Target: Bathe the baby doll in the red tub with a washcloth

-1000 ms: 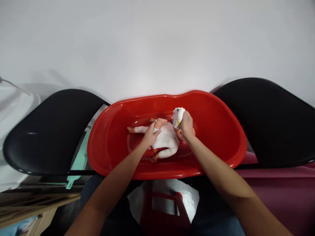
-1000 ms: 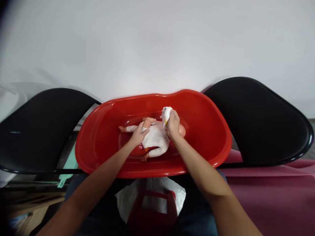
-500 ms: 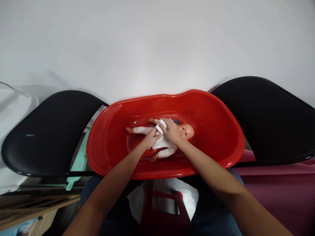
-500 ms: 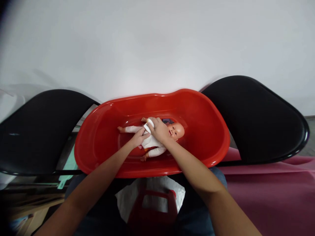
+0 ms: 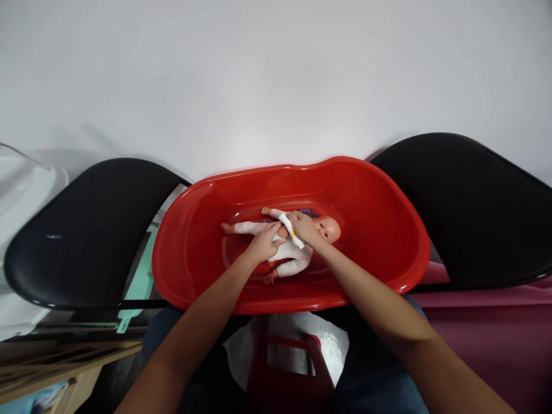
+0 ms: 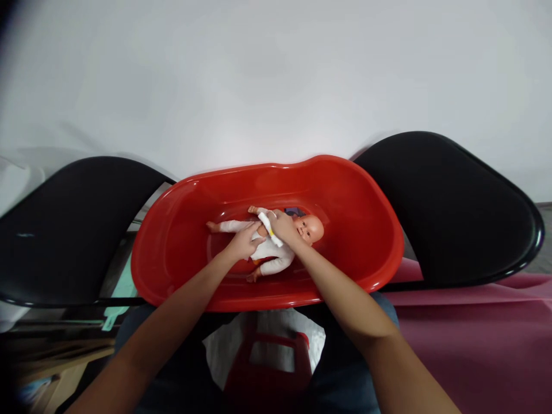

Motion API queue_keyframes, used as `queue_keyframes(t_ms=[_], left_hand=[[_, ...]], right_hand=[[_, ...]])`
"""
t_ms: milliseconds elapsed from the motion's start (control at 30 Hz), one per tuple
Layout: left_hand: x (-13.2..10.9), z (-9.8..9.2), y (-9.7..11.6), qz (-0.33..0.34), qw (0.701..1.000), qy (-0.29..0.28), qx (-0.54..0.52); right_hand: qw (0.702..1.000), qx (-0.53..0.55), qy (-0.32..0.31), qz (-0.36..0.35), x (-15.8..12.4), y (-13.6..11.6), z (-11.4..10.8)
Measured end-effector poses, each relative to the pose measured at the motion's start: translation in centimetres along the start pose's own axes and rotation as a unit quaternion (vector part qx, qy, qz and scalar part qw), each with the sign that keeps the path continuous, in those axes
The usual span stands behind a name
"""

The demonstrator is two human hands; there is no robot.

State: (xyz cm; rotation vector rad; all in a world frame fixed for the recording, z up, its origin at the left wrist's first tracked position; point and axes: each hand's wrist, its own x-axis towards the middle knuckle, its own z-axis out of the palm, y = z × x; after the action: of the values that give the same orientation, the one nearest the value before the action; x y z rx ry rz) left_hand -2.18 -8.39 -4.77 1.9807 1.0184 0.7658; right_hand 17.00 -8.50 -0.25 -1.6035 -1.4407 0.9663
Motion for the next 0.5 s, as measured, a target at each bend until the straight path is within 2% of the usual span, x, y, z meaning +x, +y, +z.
queue_keyframes(t_ms=[100, 167, 267, 367, 500], left_hand=[[0.0, -0.1, 0.3, -0.003, 1.000, -0.018, 0.017], [0.0, -0.1, 0.5, 0.004, 0.999, -0.024, 0.023], [0.1, 0.1, 0.5, 0.005, 0.999, -0.024, 0.030], [0.1, 0.2, 0.2, -0.010, 1.000, -0.013, 0.018], [0.0, 0.1, 0.2, -0.018, 1.000, -0.004, 0.019]], right_hand=[[0.982, -0.158, -0.011, -0.105, -1.7, -1.0, 0.4], [0.961, -0.235, -0.027, -0.144, -2.4, -1.5, 0.5], [0.949, -0.264, -0.035, -0.167, -2.8, -1.9, 0.7], [0.966, -0.213, -0.012, -0.146, -2.4, -1.7, 0.8], [0.994, -0.097, 0.032, -0.032, -1.3, -1.0, 0.9]])
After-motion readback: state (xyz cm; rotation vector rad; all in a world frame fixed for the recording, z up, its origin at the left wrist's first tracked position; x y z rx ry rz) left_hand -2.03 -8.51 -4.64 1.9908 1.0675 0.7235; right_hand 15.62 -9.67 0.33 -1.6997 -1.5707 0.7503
